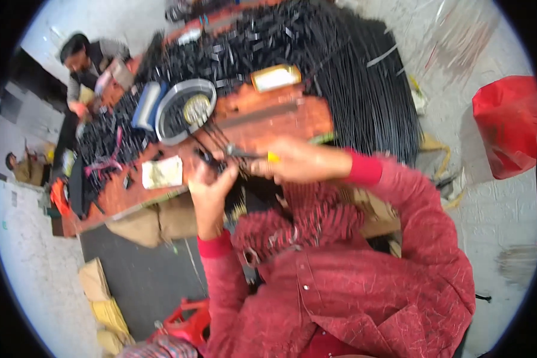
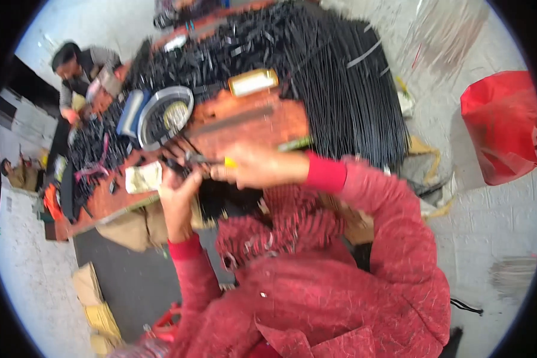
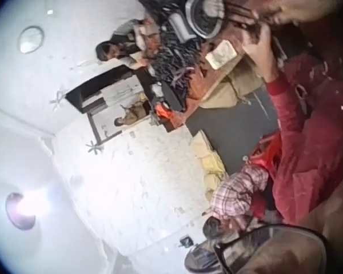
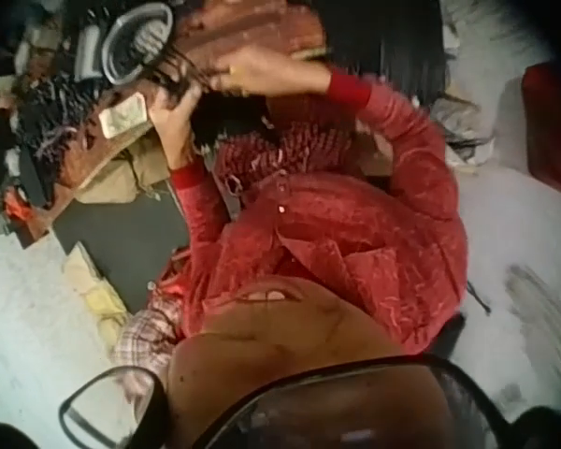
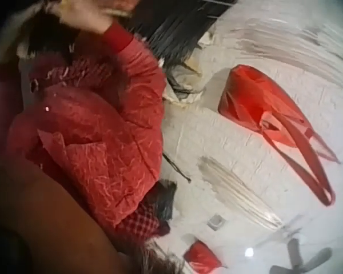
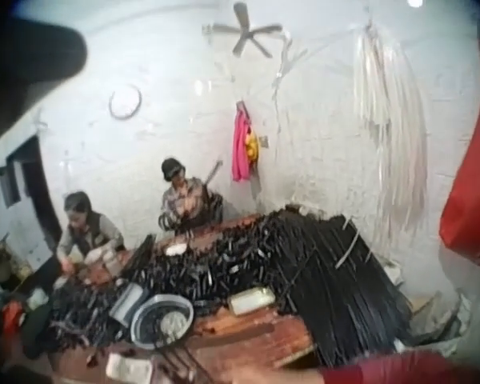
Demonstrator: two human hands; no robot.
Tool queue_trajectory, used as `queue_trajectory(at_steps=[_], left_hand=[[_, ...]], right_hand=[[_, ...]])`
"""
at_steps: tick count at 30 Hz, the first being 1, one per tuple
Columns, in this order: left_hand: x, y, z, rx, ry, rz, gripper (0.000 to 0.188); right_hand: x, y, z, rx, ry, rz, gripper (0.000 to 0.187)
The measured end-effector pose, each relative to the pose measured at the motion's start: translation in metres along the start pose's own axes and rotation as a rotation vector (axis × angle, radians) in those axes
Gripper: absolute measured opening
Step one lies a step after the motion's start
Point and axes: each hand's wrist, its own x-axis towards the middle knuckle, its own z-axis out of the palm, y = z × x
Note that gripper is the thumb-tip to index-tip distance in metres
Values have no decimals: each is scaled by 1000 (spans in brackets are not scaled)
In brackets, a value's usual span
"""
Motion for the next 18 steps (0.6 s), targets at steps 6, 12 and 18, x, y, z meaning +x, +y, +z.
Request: queue_trajectory(at_steps=[6,12,18], left_hand=[[-3,4,-5,6,-70,-9,29],[-9,4,-2,22,-85,-14,33],[-17,2,1,124,-63,42,34]], right_hand=[[3,-22,-31,95,-334,165,22],[14,-36,-42,48,-520,368,21],[28,-63,-52,-152,-595,517,20]])
